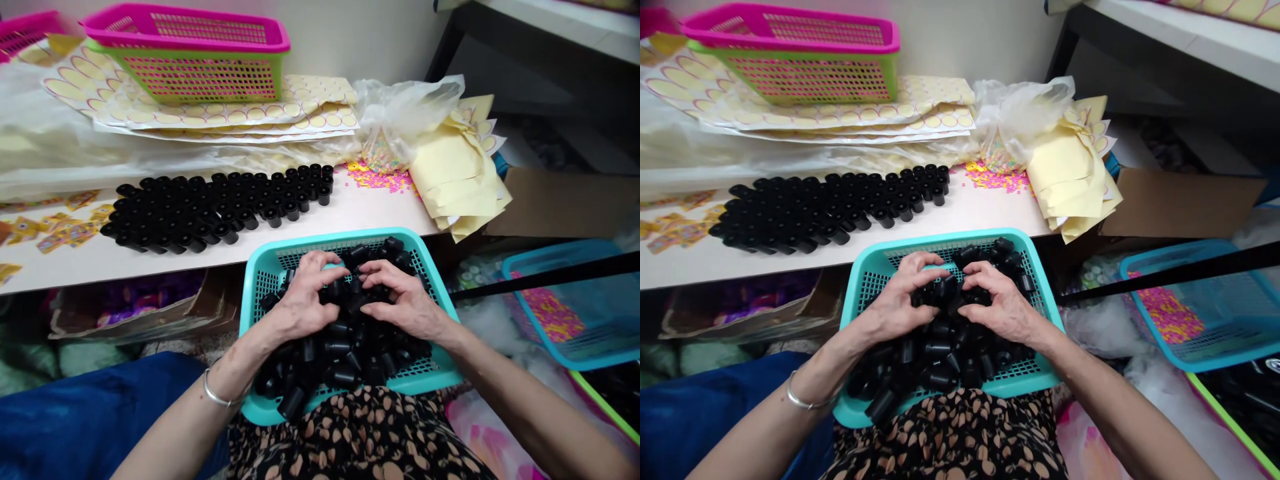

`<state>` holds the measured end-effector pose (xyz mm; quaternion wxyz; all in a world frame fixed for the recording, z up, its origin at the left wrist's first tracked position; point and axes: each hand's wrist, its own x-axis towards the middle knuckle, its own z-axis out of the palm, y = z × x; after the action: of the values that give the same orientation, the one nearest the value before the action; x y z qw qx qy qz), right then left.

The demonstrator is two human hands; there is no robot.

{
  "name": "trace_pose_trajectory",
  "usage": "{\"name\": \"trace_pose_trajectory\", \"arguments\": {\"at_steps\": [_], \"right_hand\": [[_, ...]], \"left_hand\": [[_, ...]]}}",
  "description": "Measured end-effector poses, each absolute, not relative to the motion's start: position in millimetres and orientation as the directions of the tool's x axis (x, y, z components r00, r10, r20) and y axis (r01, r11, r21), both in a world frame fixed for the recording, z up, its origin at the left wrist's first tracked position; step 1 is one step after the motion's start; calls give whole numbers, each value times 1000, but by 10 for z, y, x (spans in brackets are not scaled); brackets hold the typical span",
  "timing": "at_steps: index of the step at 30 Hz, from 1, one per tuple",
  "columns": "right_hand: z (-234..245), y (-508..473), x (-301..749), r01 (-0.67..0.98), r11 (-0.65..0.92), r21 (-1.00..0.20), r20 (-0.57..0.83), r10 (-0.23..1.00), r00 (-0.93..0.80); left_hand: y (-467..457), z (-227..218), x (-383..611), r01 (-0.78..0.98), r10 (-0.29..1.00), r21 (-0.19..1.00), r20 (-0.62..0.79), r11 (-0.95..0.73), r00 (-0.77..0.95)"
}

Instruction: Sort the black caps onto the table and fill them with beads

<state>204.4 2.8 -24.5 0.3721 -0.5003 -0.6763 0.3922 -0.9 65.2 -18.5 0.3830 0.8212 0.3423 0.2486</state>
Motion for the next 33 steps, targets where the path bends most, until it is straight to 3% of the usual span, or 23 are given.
{"name": "trace_pose_trajectory", "arguments": {"at_steps": [4, 11, 15, 18, 22, 28, 31, 33], "right_hand": [[-234, 30, 1989, 370, 258, -892, 191, 959, -209], [-141, 62, 1940, 363, 227, -904, 182, 971, -155], [9, 95, 1987, 138, 157, -978, 158, 987, -8], [82, 43, 2121, -29, 115, -993, 109, 979, 170], [-39, -162, 2356, 6, 76, -997, 75, 949, 305], [-350, -509, 2503, 122, -129, -984, -89, 954, 286], [-343, -586, 2497, 131, -150, -980, -109, 954, 279], [-318, -615, 2506, 148, -155, -977, -103, 945, 311]], "left_hand": [[562, -208, 42, 394, 649, 708, 119, -586, 751], [536, -183, 75, 223, 808, 876, 259, -427, 530], [672, -41, 48, 137, 811, 920, 245, -368, 532], [828, -40, -32, 294, 846, 891, 159, -345, 509], [906, -196, -80, 587, 808, 734, -90, -341, 582], [838, -303, 138, 586, 698, 637, -104, -500, 709], [891, -249, 177, 611, 732, 672, -150, -417, 664], [964, -212, 107, 643, 820, 702, -148, -307, 553]]}}
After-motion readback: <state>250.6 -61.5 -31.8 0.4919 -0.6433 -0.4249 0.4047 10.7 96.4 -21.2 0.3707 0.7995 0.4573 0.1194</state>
